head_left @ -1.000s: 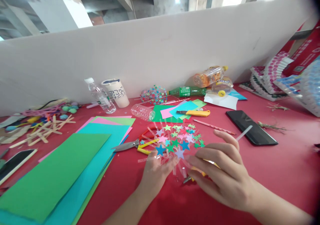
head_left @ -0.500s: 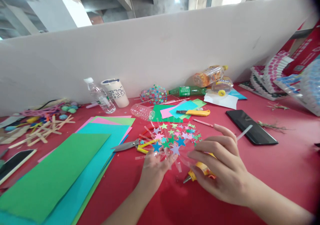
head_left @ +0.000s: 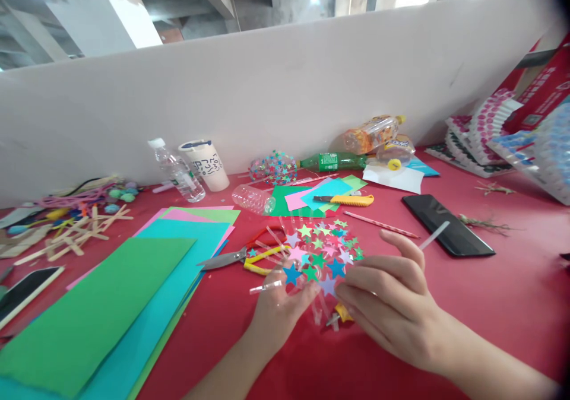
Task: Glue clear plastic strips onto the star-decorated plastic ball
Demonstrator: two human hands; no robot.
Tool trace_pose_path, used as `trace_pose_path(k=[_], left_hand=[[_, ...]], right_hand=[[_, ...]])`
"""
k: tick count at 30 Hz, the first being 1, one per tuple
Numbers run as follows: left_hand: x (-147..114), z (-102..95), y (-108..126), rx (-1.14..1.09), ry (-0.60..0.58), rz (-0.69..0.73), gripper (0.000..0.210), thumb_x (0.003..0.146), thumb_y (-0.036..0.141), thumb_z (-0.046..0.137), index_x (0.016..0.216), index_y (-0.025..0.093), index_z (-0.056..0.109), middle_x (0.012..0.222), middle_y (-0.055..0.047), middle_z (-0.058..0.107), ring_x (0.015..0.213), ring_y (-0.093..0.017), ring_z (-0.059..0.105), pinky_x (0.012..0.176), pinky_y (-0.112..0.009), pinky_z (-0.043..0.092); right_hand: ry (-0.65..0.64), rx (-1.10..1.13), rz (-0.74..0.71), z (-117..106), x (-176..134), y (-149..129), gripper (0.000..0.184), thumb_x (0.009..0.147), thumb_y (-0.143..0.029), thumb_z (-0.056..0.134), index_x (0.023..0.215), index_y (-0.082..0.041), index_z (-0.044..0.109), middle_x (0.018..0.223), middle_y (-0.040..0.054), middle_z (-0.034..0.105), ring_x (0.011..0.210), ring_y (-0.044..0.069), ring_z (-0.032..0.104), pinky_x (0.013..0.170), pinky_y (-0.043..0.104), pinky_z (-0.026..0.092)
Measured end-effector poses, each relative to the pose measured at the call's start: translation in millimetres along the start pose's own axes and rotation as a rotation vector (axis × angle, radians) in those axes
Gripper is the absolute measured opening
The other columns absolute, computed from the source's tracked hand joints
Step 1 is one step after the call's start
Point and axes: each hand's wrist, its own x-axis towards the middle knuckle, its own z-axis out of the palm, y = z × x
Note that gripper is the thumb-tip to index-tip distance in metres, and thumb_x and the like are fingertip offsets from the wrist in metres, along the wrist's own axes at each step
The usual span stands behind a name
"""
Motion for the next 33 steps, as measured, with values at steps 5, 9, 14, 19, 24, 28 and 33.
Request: trace_pose_path(k=[5,9,14,19,24,28,33], left_hand=[[-3,7.4,7,-0.083,-0.056,-0.110,0.009,0.064,0.034,0.069,0.066,0.026,0.066,0.069,-0.006,0.069,0.094,-0.031,0.065,0.080,-0.040,0.054],[-6,7.1,5,-0.187,-0.124,-0.133,0.021,0.066,0.033,0.069,0.085,0.024,0.068,0.078,-0.005,0.070,0.090,-0.028,0.066,0.079,-0.040,0.054],[-10,11.1,12,-0.262,-0.210,-0.125,0.018,0.067,0.033,0.068,0.083,0.025,0.067,0.080,-0.003,0.071,0.080,-0.024,0.068,0.076,-0.037,0.056],[-1,5.7,3,-0.145,-0.066,-0.053,0.014,0.067,0.033,0.069,0.075,0.022,0.067,0.078,-0.006,0.072,0.081,-0.026,0.070,0.079,-0.041,0.055],[7,-9.6,-21,0.004,-0.046,0.086,0.009,0.064,0.028,0.075,0.073,0.029,0.072,0.088,-0.005,0.074,0.099,-0.031,0.065,0.097,-0.047,0.044],[9,-9.9,-32,0.067,-0.067,0.139,0.011,0.072,0.024,0.067,0.073,0.031,0.075,0.088,-0.005,0.075,0.098,-0.033,0.066,0.106,-0.052,0.033],[9,-9.0,-34,0.059,-0.058,0.133,0.012,0.067,0.024,0.070,0.072,0.033,0.075,0.086,-0.003,0.076,0.101,-0.034,0.064,0.110,-0.052,0.024]], right_hand=[[0.110,-0.037,-0.003,5,-7,-2,0.016,0.080,-0.003,0.064,0.085,-0.018,0.069,0.085,-0.0040,0.068,0.090,0.013,0.054,0.116,0.044,0.025],[0.138,-0.088,-0.058,2,-1,-3,0.017,0.081,-0.002,0.061,0.077,-0.017,0.068,0.082,-0.0038,0.068,0.087,0.012,0.055,0.116,0.041,0.025],[0.142,-0.123,-0.088,0,9,-3,0.019,0.081,-0.002,0.059,0.072,-0.017,0.066,0.077,-0.0035,0.068,0.085,0.012,0.053,0.115,0.040,0.025],[0.098,-0.087,-0.030,1,6,-2,0.015,0.081,-0.005,0.062,0.083,-0.018,0.067,0.085,-0.0027,0.067,0.089,0.014,0.053,0.114,0.045,0.025],[0.018,-0.007,0.114,-1,8,-2,0.011,0.081,-0.013,0.064,0.090,-0.020,0.065,0.089,0.0002,0.065,0.090,0.017,0.053,0.108,0.050,0.031],[0.064,-0.024,0.108,-4,10,0,0.024,0.077,-0.012,0.068,0.099,-0.019,0.063,0.093,0.0024,0.064,0.089,0.019,0.052,0.105,0.052,0.034],[0.090,-0.025,0.102,-5,9,1,0.025,0.076,-0.012,0.068,0.100,-0.019,0.065,0.092,0.0023,0.063,0.086,0.019,0.053,0.104,0.052,0.034]])
